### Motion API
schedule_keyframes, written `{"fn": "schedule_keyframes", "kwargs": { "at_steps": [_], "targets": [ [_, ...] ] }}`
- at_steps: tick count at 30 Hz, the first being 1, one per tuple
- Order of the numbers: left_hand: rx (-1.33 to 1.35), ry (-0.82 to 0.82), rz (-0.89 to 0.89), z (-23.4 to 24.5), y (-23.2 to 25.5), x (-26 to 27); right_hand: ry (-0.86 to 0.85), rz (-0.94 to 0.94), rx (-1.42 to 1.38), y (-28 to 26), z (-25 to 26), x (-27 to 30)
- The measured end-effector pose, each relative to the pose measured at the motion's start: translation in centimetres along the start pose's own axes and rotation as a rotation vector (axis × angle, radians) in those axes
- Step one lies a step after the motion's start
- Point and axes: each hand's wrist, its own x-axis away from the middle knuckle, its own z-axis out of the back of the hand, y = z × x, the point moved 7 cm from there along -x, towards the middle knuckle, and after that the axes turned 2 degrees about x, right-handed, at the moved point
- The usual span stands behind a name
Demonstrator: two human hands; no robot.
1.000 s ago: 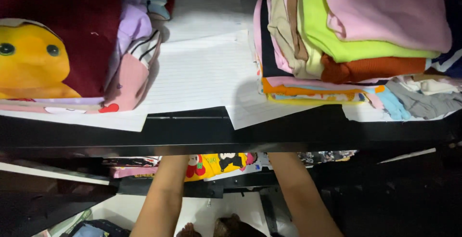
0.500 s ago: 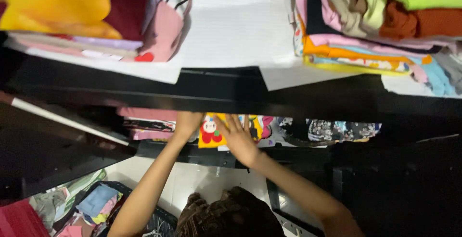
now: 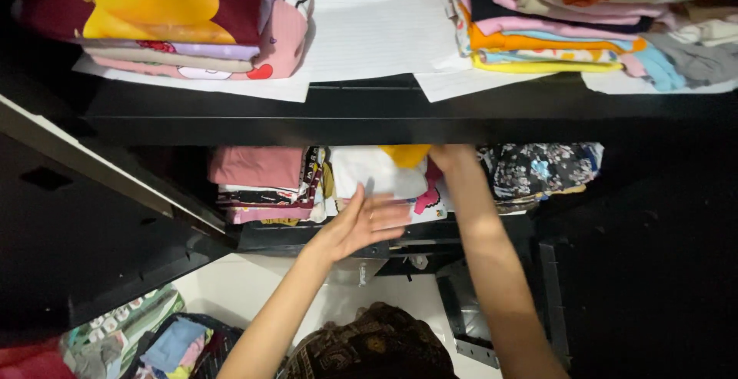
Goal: Transferring folded clothes from an open suitcase on the floor to a storage shelf.
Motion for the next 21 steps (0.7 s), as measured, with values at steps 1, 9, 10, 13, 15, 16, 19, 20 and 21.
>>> {"fn": "schedule_keyframes", "kwargs": {
  "at_steps": [1, 9, 10, 13, 15, 16, 19, 20, 21],
  "targets": [
    [0.083, -0.006, -0.072, -1.1, 1.0, -0.9, 0.128, -0.025, -0.121, -0.3, -1.7, 1.4],
    [0.114, 0.132, -0.481, 15.0, 7.7, -14.2, -0.005, -0.105, -0.285, 5.1, -0.1, 9.2],
    [0.117, 0.216, -0.436, 18.8, 8.6, -15.8, 0.004, -0.077, -0.248, 1.4, -2.2, 1.7],
    [0.075, 0.289, -0.413, 18.7, 10.7, -17.4, 0.027, 0.006, -0.135, -5.1, -2.6, 2.1],
    [-0.011, 0.272, -0.462, 16.3, 12.7, -19.9, 0.034, 0.066, -0.055, -7.5, -2.0, -0.2],
    [-0.055, 0.263, -0.489, 16.0, 13.8, -21.8, 0.035, 0.096, -0.015, -8.9, -2.0, -1.3],
    [-0.179, 0.259, -0.561, 15.2, 15.2, -25.0, 0.049, 0.166, 0.096, -11.0, -0.9, -4.2],
    [-0.217, 0.265, -0.578, 14.4, 15.2, -25.4, 0.059, 0.183, 0.131, -11.5, -1.0, -4.3],
    [-0.250, 0.275, -0.589, 13.9, 14.4, -25.5, 0.075, 0.191, 0.168, -11.6, -0.8, -4.0]
  ]
}}
